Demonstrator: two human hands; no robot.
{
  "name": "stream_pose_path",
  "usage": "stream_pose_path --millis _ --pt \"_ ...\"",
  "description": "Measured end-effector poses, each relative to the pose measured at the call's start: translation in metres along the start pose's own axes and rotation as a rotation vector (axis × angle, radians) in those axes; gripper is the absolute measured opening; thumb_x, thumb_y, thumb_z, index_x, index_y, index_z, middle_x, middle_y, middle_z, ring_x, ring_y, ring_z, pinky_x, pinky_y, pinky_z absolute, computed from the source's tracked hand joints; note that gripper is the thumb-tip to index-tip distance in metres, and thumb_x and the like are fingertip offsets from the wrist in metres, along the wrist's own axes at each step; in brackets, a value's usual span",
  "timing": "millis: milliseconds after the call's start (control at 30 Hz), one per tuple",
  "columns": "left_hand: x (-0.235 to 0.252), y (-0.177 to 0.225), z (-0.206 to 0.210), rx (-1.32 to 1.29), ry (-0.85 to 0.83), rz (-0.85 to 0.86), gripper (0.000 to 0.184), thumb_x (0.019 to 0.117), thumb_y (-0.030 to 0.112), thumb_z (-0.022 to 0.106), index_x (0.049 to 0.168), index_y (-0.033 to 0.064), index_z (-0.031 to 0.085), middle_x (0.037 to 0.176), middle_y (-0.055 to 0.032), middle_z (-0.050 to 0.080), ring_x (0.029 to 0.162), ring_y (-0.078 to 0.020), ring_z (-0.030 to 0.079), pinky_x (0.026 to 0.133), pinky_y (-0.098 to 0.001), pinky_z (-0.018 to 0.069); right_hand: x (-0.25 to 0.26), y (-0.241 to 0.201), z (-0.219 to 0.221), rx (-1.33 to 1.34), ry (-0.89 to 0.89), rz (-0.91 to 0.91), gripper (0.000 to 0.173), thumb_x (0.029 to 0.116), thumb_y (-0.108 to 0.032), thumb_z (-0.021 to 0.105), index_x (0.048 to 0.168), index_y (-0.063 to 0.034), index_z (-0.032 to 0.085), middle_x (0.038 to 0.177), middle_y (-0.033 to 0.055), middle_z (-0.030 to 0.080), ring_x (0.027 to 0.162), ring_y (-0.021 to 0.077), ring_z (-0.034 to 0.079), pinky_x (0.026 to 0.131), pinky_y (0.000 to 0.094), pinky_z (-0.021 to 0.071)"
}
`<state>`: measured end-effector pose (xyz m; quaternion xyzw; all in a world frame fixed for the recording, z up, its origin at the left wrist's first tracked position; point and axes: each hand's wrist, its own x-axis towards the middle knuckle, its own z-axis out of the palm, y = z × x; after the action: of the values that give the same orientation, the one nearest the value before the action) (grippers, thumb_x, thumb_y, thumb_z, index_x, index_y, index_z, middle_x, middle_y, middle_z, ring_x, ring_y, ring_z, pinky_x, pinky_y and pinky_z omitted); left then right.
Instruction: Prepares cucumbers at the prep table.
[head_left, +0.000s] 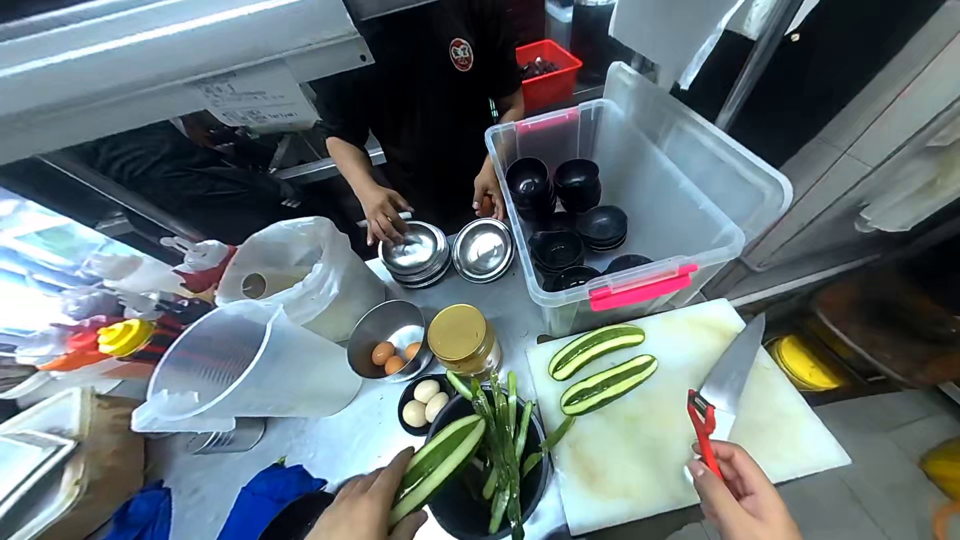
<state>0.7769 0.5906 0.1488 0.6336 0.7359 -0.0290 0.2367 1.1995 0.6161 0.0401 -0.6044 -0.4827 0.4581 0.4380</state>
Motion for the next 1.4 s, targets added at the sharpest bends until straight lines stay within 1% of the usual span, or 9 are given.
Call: stream_pose_path --millis 167,333,500,767,867,967,1133,1300,1400 --pt "0.072 0.069 0.019 -0.21 0.049 0.175 0.07 0.0861 0.036 0.08 0.148 0.0156 0.054 0.13 -0.0125 0.068 0.121 -0.0333 0.064 0.105 -0.0593 0.0492 -0.014 0.013 -0.009 -0.042 0.018 0.025 0.023 0.0969 -0.007 0.06 0.118 0.0019 0.058 0.077 0.0011 0.064 0.058 0.0065 0.055 0.051 0.025 0.0476" --pt "0.158 0.174 0.069 -0.089 -0.056 0.304 0.066 0.0918 0.036 0.071 0.153 0.023 0.049 0.138 -0.0058 0.064 0.134 -0.0281 0.055 0.112 -0.0512 0.0443 -0.021 0.013 -0.014 -0.02 0.031 0.026 0.022 0.0973 -0.007 0.062 0.117 0.001 0.059 0.078 0.0019 0.065 0.06 0.0076 0.058 0.054 0.0265 0.0496" --pt "0.184 0.218 0.102 0.03 0.046 0.361 0.06 0.0923 0.032 0.071 0.148 0.0191 0.055 0.136 -0.0123 0.061 0.13 -0.0334 0.054 0.107 -0.0504 0.0471 -0.028 0.017 -0.028 -0.008 0.139 0.023 0.022 0.0967 -0.006 0.061 0.117 0.0024 0.059 0.075 0.0028 0.063 0.058 0.0096 0.056 0.051 0.0277 0.0485" --pt "0.17 0.174 0.105 -0.109 0.251 0.387 0.047 0.0959 0.048 0.065 0.137 0.0241 0.066 0.13 -0.0035 0.066 0.124 -0.0258 0.059 0.105 -0.0498 0.0492 -0.031 0.037 -0.029 0.008 0.169 0.113 0.021 0.0969 -0.004 0.059 0.117 0.0008 0.057 0.074 0.0013 0.06 0.055 0.0087 0.052 0.048 0.0264 0.0452" --pt "0.129 0.133 0.101 -0.109 0.335 0.314 0.043 0.0937 0.05 0.066 0.119 0.0163 0.074 0.117 -0.0088 0.07 0.114 -0.0315 0.064 0.097 -0.0534 0.0535 -0.027 0.039 -0.022 -0.005 0.13 0.114 0.022 0.0967 -0.005 0.059 0.118 0.0 0.058 0.075 0.0013 0.061 0.055 0.0085 0.053 0.048 0.0258 0.0456" --pt "0.086 0.116 0.129 -0.032 0.259 0.199 0.057 0.0865 0.06 0.07 0.121 0.0149 0.073 0.116 -0.0177 0.068 0.111 -0.0411 0.063 0.092 -0.0585 0.0537 -0.019 0.038 -0.012 -0.016 0.085 0.114 0.021 0.0967 -0.007 0.06 0.117 -0.0003 0.058 0.075 0.0019 0.061 0.055 0.0095 0.054 0.048 0.0268 0.0464" --pt "0.081 0.091 0.179 -0.094 0.443 0.203 0.024 0.0981 0.034 0.062 0.097 0.0128 0.073 0.094 -0.0059 0.072 0.096 -0.0283 0.069 0.085 -0.0478 0.0576 -0.003 0.02 0.009 -0.039 -0.022 0.065 0.023 0.097 -0.009 0.061 0.118 -0.0012 0.059 0.075 0.0005 0.06 0.054 0.0089 0.052 0.047 0.0264 0.0454" --pt "0.065 0.041 0.146 -0.178 0.396 -0.14 0.027 0.0969 0.033 0.063 0.099 0.008 0.073 0.093 -0.0103 0.072 0.097 -0.0317 0.069 0.088 -0.0519 0.0564 0.004 0.003 0.028 -0.061 -0.094 0.033 0.024 0.0968 -0.012 0.062 0.119 -0.0028 0.06 0.076 0.0013 0.062 0.055 0.0104 0.053 0.047 0.027 0.0452" --pt "0.066 0.033 0.145 -0.234 0.372 -0.284 0.065 0.0905 0.05 0.07 0.137 0.0041 0.062 0.128 -0.0248 0.062 0.119 -0.0442 0.059 0.101 -0.0581 0.0496 0.002 0.0 0.046 -0.055 -0.145 0.016 0.024 0.0972 -0.013 0.062 0.119 -0.0043 0.06 0.076 0.0006 0.061 0.054 0.0097 0.052 0.046 0.0264 0.0442"
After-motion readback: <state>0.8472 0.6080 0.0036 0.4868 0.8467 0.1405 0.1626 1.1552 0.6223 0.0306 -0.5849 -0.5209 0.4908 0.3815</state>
